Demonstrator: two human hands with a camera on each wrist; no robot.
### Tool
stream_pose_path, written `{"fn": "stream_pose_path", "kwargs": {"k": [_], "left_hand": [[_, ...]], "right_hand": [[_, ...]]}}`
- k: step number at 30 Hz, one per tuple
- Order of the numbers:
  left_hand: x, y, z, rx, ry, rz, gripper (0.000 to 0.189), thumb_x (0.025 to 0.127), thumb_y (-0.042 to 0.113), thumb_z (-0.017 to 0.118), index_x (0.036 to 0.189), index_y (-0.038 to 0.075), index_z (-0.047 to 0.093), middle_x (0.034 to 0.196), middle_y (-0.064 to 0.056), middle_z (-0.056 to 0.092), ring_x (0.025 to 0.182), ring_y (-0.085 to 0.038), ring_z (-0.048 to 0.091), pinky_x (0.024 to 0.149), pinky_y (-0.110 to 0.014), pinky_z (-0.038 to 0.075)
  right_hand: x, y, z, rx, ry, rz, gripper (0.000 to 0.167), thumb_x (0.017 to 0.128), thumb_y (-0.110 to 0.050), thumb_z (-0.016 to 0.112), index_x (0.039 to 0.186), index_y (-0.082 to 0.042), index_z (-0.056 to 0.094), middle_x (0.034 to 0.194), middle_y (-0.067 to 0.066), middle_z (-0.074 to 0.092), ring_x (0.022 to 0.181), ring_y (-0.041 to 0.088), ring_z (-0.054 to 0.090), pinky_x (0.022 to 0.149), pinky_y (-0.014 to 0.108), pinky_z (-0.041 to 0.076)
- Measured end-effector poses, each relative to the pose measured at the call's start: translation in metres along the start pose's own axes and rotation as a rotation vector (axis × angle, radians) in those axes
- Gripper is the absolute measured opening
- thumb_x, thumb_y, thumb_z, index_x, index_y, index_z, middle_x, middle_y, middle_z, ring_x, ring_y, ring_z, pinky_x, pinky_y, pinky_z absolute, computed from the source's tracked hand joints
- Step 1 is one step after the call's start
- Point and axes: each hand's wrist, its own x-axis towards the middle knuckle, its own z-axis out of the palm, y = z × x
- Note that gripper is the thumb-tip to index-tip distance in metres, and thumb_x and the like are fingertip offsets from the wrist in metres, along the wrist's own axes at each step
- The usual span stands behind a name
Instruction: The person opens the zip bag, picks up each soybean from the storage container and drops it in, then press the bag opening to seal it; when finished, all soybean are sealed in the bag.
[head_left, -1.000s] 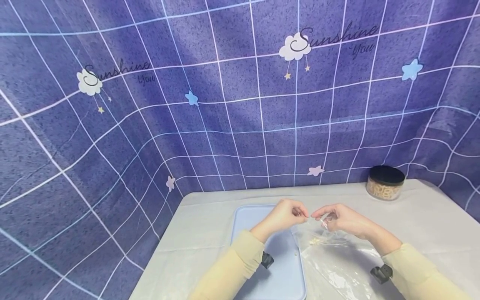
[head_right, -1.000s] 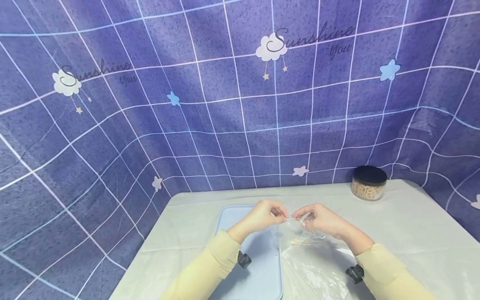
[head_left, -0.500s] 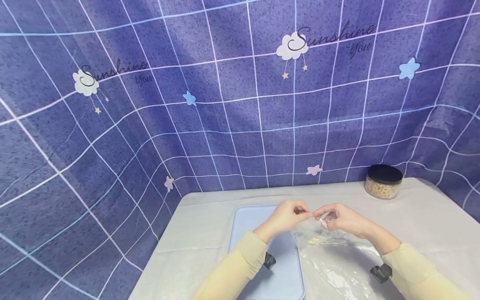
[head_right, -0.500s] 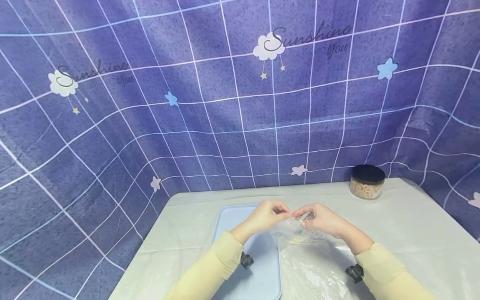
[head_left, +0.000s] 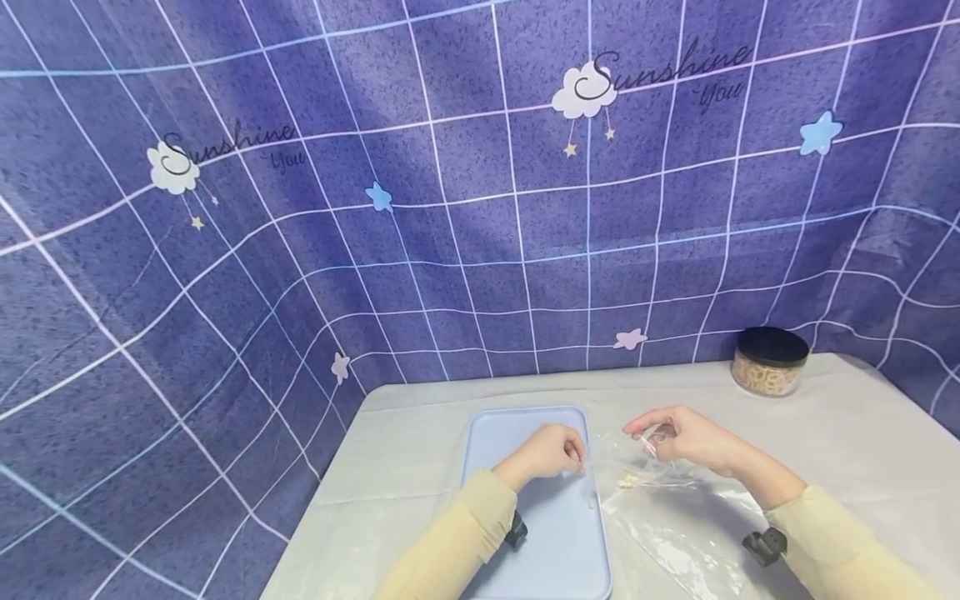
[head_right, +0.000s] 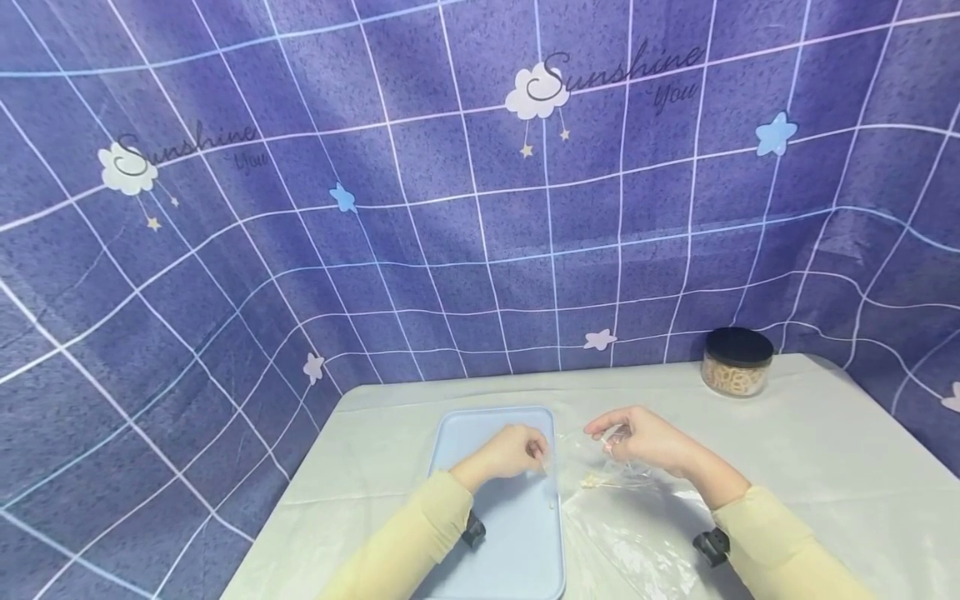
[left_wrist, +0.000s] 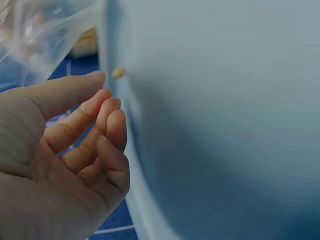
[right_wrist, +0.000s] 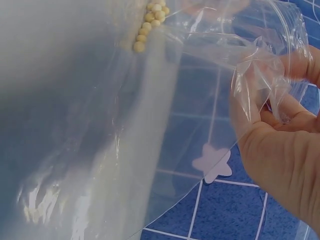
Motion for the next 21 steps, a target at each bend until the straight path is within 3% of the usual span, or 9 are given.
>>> {"fn": "stream_pose_path", "kwargs": {"k": [7, 14, 18, 21], "left_hand": [[0.005, 0.001, 0.013, 0.152, 0.011, 0.037, 0.025, 0.076, 0.004, 0.086, 0.077, 0.013, 0.063, 0.066, 0.013, 0.055, 0.060, 0.000, 0.048, 0.059, -0.014, 0.043], [0.003, 0.000, 0.011, 0.186, -0.003, 0.066, 0.024, 0.078, 0.002, 0.081, 0.071, 0.014, 0.061, 0.062, 0.012, 0.054, 0.055, -0.001, 0.046, 0.054, -0.015, 0.041], [0.001, 0.001, 0.001, 0.188, 0.054, 0.094, 0.015, 0.080, 0.003, 0.077, 0.077, 0.015, 0.068, 0.068, 0.012, 0.061, 0.059, 0.001, 0.051, 0.059, -0.015, 0.044], [0.001, 0.007, -0.011, 0.122, 0.127, 0.106, 0.009, 0.083, 0.006, 0.075, 0.083, 0.014, 0.070, 0.073, 0.011, 0.063, 0.066, 0.001, 0.054, 0.065, -0.015, 0.046]], "right_hand": [[0.000, 0.001, 0.000, 0.012, -0.001, 0.000, 0.055, 0.072, 0.011, 0.059, 0.127, 0.017, 0.058, 0.119, 0.029, 0.062, 0.084, 0.022, 0.062, 0.068, 0.029, 0.054], [0.001, 0.000, 0.001, 0.010, -0.001, 0.005, 0.055, 0.073, 0.011, 0.059, 0.127, 0.017, 0.059, 0.119, 0.029, 0.062, 0.084, 0.022, 0.062, 0.068, 0.029, 0.054], [0.001, 0.000, 0.001, 0.008, 0.000, 0.015, 0.055, 0.072, 0.011, 0.059, 0.127, 0.016, 0.059, 0.119, 0.028, 0.062, 0.085, 0.023, 0.062, 0.068, 0.030, 0.055], [0.001, 0.000, 0.000, 0.004, 0.002, 0.025, 0.056, 0.071, 0.011, 0.059, 0.127, 0.014, 0.060, 0.120, 0.029, 0.062, 0.086, 0.025, 0.063, 0.069, 0.031, 0.056]]}}
